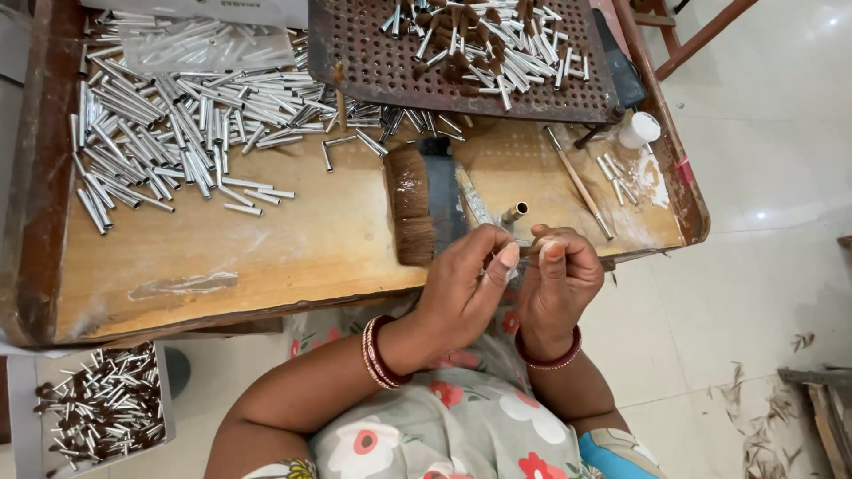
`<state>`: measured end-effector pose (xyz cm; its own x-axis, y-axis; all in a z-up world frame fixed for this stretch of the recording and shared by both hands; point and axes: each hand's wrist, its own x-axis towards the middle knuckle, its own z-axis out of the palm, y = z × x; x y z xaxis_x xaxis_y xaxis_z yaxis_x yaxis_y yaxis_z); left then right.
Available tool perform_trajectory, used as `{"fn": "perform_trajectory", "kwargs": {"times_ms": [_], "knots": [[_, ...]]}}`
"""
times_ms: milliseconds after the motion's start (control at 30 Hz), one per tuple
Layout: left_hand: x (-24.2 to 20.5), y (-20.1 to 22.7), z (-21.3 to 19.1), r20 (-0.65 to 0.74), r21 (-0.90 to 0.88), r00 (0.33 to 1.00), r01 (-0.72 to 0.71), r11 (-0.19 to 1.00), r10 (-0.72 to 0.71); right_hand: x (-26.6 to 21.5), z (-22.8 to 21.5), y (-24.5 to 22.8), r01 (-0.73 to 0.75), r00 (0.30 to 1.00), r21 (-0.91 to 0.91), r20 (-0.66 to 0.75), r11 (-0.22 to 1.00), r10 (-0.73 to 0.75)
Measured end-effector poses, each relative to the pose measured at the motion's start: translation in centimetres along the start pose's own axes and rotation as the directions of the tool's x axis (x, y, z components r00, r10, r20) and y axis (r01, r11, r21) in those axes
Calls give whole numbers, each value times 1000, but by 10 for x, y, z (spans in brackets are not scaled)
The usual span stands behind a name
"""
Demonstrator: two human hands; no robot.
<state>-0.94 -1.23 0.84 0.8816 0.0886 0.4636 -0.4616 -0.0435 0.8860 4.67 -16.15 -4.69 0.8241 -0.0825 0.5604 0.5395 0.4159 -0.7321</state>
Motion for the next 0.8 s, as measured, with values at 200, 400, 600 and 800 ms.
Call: {"fn": "perform_trajectory", "kwargs": {"times_ms": [200,400,600,800], "knots": [[-6,-7,10,-18,18,998,-62,998,62,-1,7,-16,31,996,-60,80,998,-27],[-12,-3,10,-28,46,993,-116,992,117,-8,-19,-16,26,961,-251,272,968,44],[-15,-1,-8,-37,85,990,-129,988,133,-12,10,-15,257,943,-422,308,869,-129],[44,-31,-97,121,804,992,-125,582,46,-1,8,-9,319,940,-399,247,860,-235]]}}
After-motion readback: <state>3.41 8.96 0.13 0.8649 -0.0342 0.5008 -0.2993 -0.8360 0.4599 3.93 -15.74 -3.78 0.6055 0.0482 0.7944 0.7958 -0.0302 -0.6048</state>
